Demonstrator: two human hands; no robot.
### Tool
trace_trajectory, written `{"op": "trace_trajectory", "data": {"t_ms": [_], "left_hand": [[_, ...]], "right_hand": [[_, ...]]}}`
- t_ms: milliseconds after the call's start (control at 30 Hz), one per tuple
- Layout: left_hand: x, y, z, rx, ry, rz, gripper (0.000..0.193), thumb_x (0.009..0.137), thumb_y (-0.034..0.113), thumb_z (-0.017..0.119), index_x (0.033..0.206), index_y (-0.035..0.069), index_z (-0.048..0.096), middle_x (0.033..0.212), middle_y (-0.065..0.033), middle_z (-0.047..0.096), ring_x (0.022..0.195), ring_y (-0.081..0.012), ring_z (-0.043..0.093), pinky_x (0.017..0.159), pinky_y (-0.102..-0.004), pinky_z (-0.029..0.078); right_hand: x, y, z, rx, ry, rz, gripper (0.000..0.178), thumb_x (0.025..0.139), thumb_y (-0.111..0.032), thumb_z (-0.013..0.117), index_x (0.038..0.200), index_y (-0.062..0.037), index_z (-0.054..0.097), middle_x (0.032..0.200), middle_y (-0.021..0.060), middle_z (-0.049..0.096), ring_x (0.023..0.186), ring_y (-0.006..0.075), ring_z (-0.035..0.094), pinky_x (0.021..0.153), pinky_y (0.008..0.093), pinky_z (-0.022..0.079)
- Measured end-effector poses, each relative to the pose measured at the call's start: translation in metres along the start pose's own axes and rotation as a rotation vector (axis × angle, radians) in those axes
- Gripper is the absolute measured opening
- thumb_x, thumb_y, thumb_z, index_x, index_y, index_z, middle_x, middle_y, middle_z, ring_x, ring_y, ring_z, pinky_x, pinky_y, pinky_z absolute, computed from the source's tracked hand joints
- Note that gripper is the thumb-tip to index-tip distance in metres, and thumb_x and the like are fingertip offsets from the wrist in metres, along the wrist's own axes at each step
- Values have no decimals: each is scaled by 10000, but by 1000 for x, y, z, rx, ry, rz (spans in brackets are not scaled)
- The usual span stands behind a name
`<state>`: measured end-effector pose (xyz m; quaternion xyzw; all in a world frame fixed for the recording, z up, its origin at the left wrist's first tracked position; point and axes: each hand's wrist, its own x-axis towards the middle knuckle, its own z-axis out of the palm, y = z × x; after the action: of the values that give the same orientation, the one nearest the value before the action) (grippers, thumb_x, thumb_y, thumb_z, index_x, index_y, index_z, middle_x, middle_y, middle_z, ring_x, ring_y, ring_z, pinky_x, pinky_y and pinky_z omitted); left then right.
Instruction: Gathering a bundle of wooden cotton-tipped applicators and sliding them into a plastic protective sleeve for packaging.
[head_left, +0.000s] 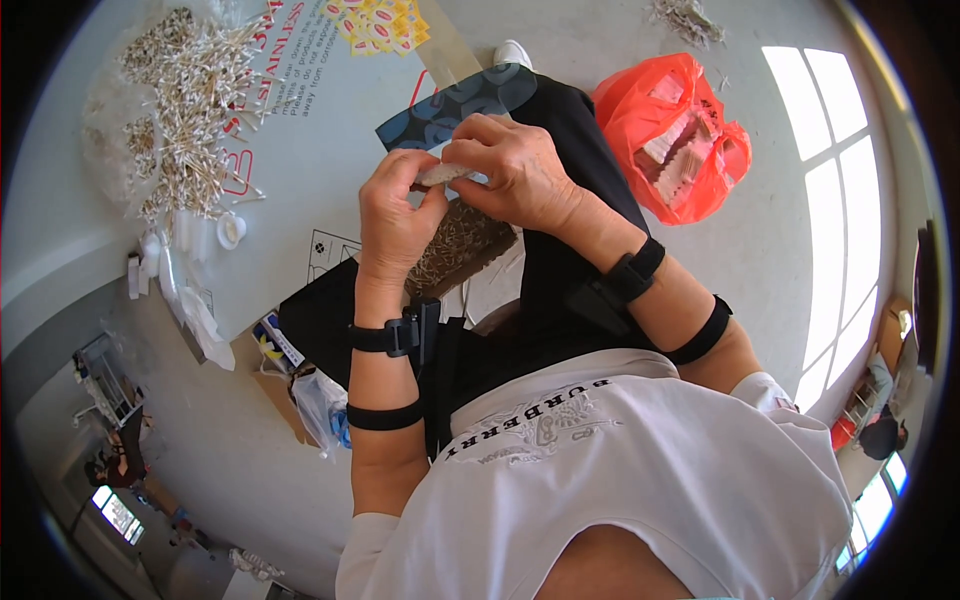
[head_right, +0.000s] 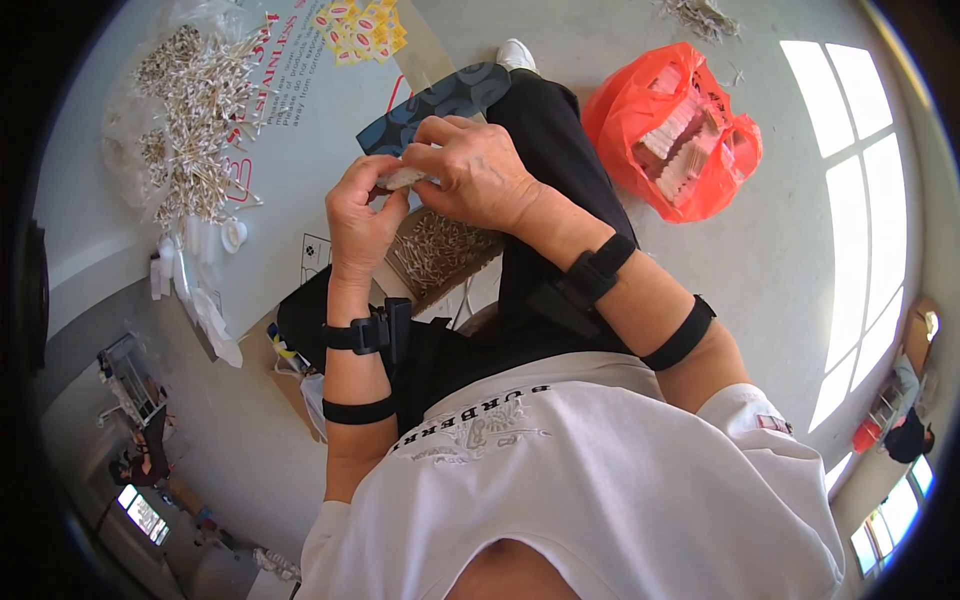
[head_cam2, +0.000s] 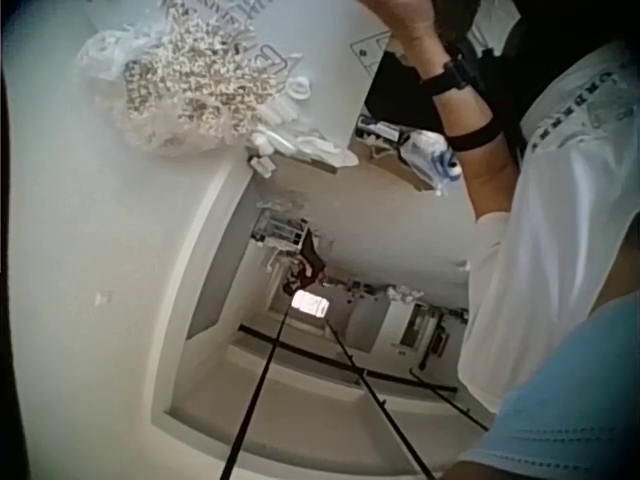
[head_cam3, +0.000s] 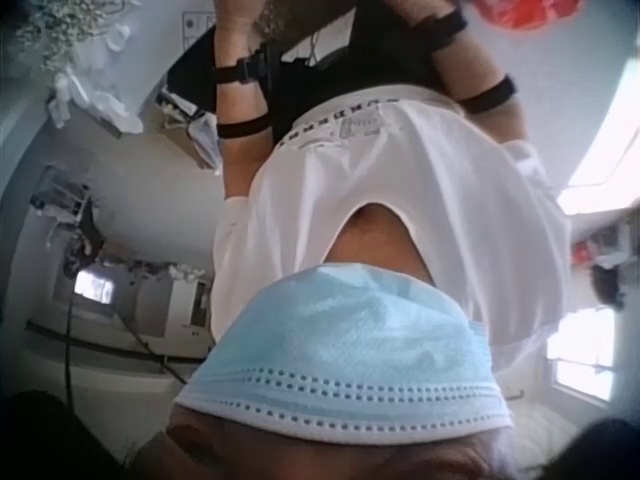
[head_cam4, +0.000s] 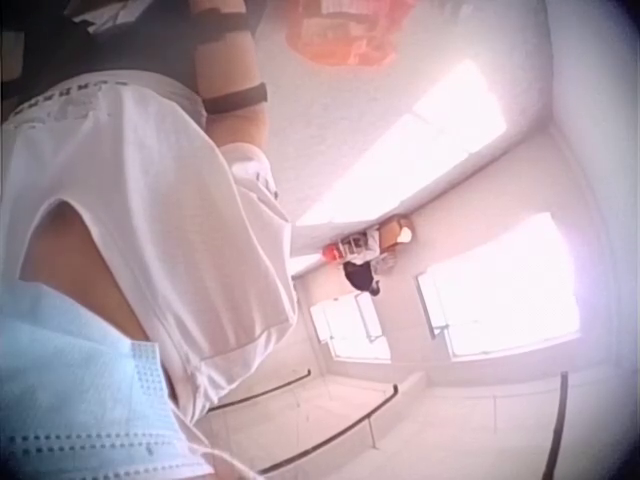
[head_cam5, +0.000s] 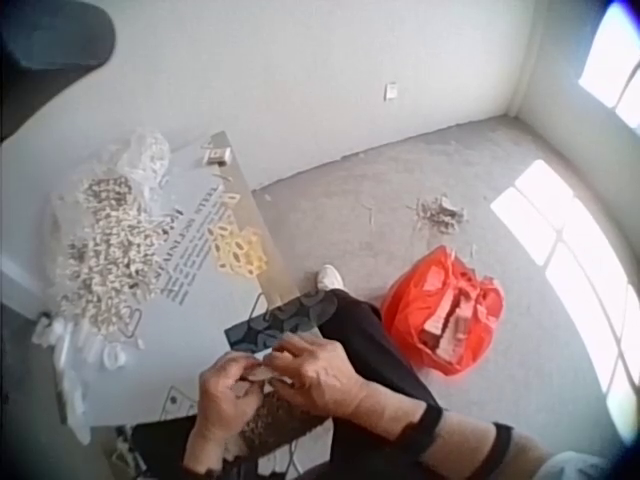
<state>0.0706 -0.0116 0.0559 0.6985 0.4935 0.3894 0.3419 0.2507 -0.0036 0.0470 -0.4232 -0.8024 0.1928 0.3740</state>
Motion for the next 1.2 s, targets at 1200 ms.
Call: {"op": "trace_trajectory", "data": {"t_ms": [1200], "left_hand": [[-1,-5,-8,-483,8,-547,34,815,-40,641,841,-26,657,691,-29,619,561,-72,549,480,-207,404]], "right_hand": [[0,11,-3,98,-102,-13,207,702,-66,728,896,-42,662,875,79,643,842,285,606,742,375,531]]}}
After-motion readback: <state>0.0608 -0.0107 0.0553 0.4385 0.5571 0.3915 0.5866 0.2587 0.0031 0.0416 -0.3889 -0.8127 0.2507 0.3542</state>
